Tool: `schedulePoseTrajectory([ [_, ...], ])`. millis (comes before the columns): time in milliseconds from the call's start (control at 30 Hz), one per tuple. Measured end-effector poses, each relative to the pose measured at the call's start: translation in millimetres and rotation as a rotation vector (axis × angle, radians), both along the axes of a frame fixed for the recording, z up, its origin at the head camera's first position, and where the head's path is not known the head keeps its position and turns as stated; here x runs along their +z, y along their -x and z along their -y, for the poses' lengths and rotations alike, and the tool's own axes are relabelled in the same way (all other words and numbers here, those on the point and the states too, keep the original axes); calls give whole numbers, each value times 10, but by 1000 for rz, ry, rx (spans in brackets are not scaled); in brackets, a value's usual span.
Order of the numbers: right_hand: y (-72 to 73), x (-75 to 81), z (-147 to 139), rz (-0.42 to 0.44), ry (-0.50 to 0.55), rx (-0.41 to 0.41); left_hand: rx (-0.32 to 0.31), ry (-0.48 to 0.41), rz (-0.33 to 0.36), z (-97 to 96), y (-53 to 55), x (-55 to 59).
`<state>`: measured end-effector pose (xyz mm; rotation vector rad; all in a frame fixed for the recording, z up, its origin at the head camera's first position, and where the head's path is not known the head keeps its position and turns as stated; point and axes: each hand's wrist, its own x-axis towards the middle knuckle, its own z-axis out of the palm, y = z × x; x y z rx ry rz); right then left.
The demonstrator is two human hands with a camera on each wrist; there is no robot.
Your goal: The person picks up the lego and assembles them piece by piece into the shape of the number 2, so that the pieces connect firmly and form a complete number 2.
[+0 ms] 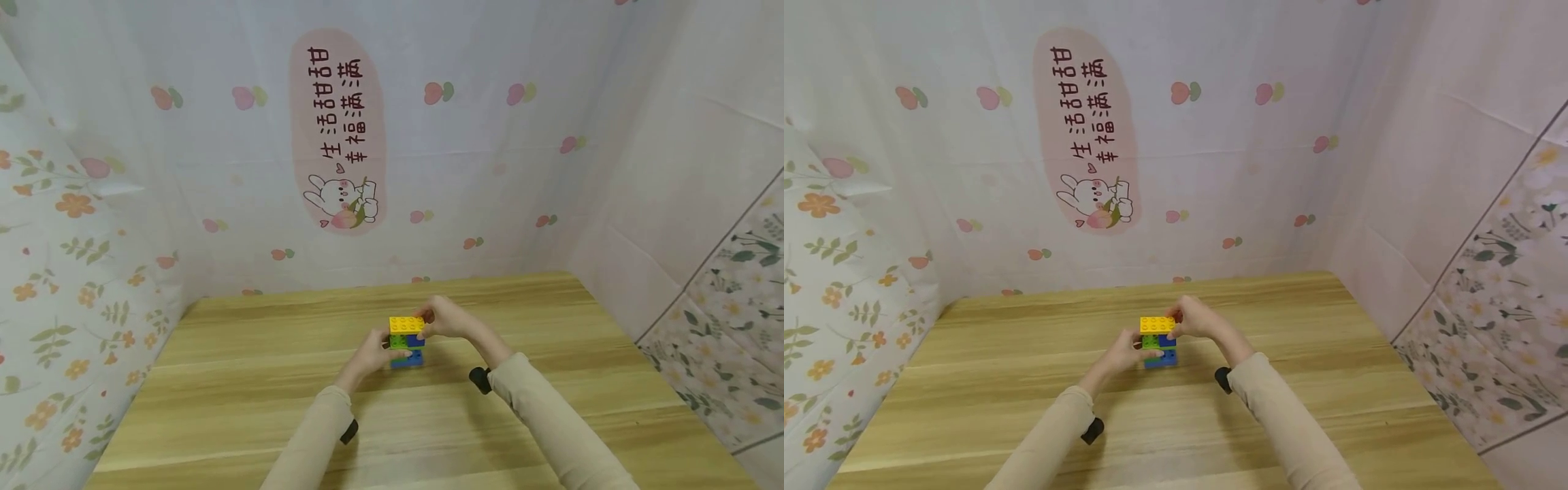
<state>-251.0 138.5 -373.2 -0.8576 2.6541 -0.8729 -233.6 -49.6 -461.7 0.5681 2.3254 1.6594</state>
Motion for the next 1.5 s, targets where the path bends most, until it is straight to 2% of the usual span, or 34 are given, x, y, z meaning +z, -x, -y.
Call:
schedulePoseTrajectory([
  [300,24,108,108,-23,-162,25,13,16,-3,13,-13,-49],
  [467,58,148,138,-20,-198,21,10,17,-6,17,21,-44],
  [533,62,123,123,13,-157,-4,8,23,-8,27,27,-29],
  [600,55,43,79,51,-65,-34,8,35,-11,43,25,-20],
  [767,21,-305,-79,163,236,-103,18,62,11,59,26,-11],
  [900,-23,-481,-119,168,372,-129,19,58,9,37,38,-19],
  [1133,-67,-548,-116,177,399,-219,4,82,27,-4,50,-25],
  [1333,-142,-659,-104,184,386,-219,-2,155,24,54,-23,-70],
  [1500,-174,-663,-134,148,374,-230,8,157,7,136,-78,-57],
])
